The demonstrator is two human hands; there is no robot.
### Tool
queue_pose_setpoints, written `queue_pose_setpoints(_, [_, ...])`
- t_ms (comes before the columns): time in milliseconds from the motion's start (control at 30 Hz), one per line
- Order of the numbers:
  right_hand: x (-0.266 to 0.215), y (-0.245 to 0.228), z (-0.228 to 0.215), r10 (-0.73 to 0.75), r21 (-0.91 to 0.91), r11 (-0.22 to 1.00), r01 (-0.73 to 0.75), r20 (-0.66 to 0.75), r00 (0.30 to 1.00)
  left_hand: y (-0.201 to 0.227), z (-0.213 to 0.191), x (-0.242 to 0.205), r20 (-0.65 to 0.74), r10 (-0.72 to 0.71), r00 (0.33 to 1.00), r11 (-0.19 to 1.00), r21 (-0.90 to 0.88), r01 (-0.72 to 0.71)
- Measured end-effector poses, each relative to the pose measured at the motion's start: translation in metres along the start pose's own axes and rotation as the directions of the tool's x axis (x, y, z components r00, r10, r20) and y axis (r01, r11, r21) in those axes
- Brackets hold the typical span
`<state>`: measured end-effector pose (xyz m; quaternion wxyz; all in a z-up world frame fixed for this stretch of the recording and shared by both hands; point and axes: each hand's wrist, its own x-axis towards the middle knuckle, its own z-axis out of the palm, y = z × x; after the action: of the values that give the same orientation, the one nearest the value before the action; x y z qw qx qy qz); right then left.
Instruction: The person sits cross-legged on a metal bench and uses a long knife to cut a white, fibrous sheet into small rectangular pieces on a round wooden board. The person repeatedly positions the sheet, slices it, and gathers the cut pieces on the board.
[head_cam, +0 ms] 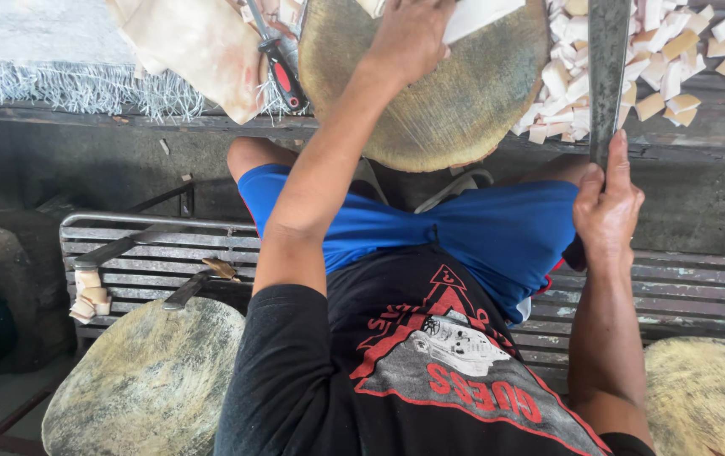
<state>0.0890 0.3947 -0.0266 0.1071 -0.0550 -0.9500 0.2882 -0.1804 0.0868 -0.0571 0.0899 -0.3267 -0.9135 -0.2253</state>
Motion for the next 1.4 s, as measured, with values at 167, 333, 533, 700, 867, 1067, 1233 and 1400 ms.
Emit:
queue_pose_setpoints(167, [-0.018, -0.016, 0.015, 0.128, 0.281, 0.951, -0.131, 0.027, 0.991, 0.025, -0.024, -0.029, 0.294, -0.068, 0.953, 0.995, -0.056, 0.088])
queue_pose_setpoints(333, [-0.038, -0.040, 0.017, 0.090, 0.443, 0.891, -0.097, 0.037, 0.995, 0.059, -0.060, -0.086, 0.368, -0.045, 0.929, 0.969, -0.212, 0.131])
queue_pose_setpoints(533, [-0.056, -0.075, -0.021, -0.038, 0.352, 0.932, 0.084, -0.136, 0.990, 0.081, -0.075, -0.122, 0.248, -0.096, 0.964, 0.957, -0.243, 0.158])
queue_pose_setpoints(700, [-0.056, -0.088, -0.018, -0.236, 0.115, 0.962, 0.248, -0.107, 0.966, 0.085, -0.072, -0.127, 0.203, -0.103, 0.974, 0.972, -0.185, 0.142])
queue_pose_setpoints(867, [-0.058, -0.093, -0.001, -0.221, -0.106, 0.965, 0.238, 0.150, 0.964, 0.084, -0.070, -0.129, 0.178, -0.088, 0.980, 0.971, -0.202, 0.124])
queue_pose_setpoints(1067, [-0.068, -0.087, -0.018, -0.177, 0.158, 0.967, 0.201, -0.151, 0.973, 0.086, -0.065, -0.128, 0.144, -0.124, 0.982, 0.972, -0.180, 0.150])
queue_pose_setpoints(1233, [-0.068, -0.094, 0.000, -0.255, -0.072, 0.960, 0.271, 0.176, 0.951, 0.087, -0.064, -0.130, 0.099, -0.106, 0.989, 0.978, -0.171, 0.122])
queue_pose_setpoints(1400, [-0.063, -0.092, -0.012, -0.184, -0.014, 0.982, 0.187, 0.105, 0.977, 0.087, -0.064, -0.127, 0.092, -0.122, 0.988, 0.974, -0.183, 0.137])
